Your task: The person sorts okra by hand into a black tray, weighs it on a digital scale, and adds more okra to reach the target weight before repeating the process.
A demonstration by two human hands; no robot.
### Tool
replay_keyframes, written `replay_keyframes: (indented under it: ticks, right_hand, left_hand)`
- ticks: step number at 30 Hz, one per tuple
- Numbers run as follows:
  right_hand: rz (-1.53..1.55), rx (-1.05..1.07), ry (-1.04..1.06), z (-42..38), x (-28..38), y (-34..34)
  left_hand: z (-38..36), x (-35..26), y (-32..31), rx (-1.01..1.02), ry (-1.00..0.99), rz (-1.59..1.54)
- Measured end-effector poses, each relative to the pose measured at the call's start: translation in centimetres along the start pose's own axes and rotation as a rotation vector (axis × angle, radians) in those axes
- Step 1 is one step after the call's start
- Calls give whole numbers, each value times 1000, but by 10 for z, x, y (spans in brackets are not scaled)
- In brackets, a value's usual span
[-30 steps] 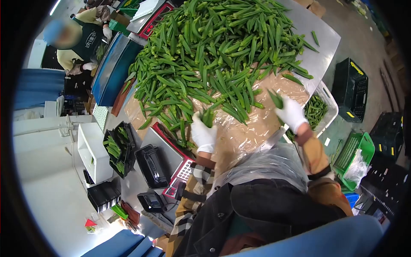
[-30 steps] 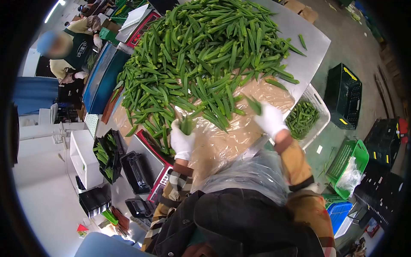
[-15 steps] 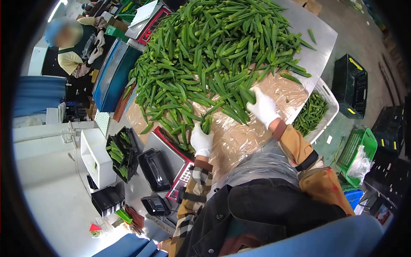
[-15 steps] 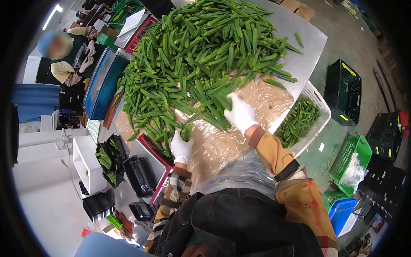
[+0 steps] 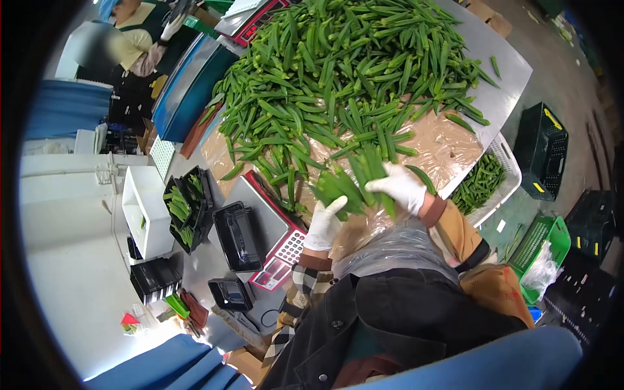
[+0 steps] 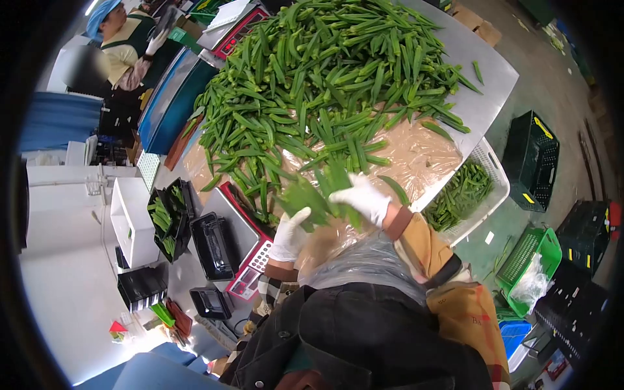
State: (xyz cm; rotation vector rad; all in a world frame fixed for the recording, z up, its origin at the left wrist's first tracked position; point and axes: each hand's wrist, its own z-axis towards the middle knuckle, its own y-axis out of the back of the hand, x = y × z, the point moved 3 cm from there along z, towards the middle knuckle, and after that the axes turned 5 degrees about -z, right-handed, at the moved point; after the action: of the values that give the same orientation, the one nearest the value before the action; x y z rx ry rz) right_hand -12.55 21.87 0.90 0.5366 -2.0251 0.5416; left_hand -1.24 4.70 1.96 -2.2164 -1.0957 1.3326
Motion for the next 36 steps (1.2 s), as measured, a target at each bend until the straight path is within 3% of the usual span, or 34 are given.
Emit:
replay_keyframes:
  ticks: [2,9,13,16,18,20,22,24,25,26,27,28,29,32,34,36]
  right_hand:
    - [313,89,-19,-13,-11,-37]
    - [462,361,-125,-26,7,-110]
    - [485,508,3,-25,36,-194]
    - [431,651,-11,-16,56,-263]
    - [376,631,75,-7,63,-308]
    - [214,577,67,-2,72,-328]
    - [98,592,2,9,61,-333]
    - [143,662,235,19,40,-314]
    - [-62,492,188,8,46,-282]
    - [-173,462,299,14,38,-248]
    - [-60,439,199,13,36,-214]
    - [-148,247,228,11,29,-174]
    - [-455,4,419,24,-2,-121]
    - [-887,-528,516,-11,-16,-8]
    - [-1100,-687,462,-32,-42,44]
    - [-1079,-642,353,-45,-81,71]
  left_hand:
    - [-6,-2,-1,38,-46,58]
    - [-68,-53,16,-45,-128,249]
    - [-118,-113,41,-180,-270,573]
    - [-157,-161,66,-296,-300,607]
    - [-169,-187,90,-302,-399,559]
    - [-172,-203,123,-287,-310,502]
    - [-174,-207,133,-420,-285,472]
    - [-185,-203,165,-581,-349,473]
    - [-193,-199,184,-664,-377,468]
    - [-201,-195,199,-667,-440,437]
    - [-211,-190,214,-674,-503,403]
    - [-223,-185,226,-685,-564,368]
    - [-236,-179,236,-734,-580,297]
    - [-270,-155,266,-903,-594,178]
    - [-281,-137,279,-973,-607,116]
    - [-285,-124,287,-1008,-609,58]
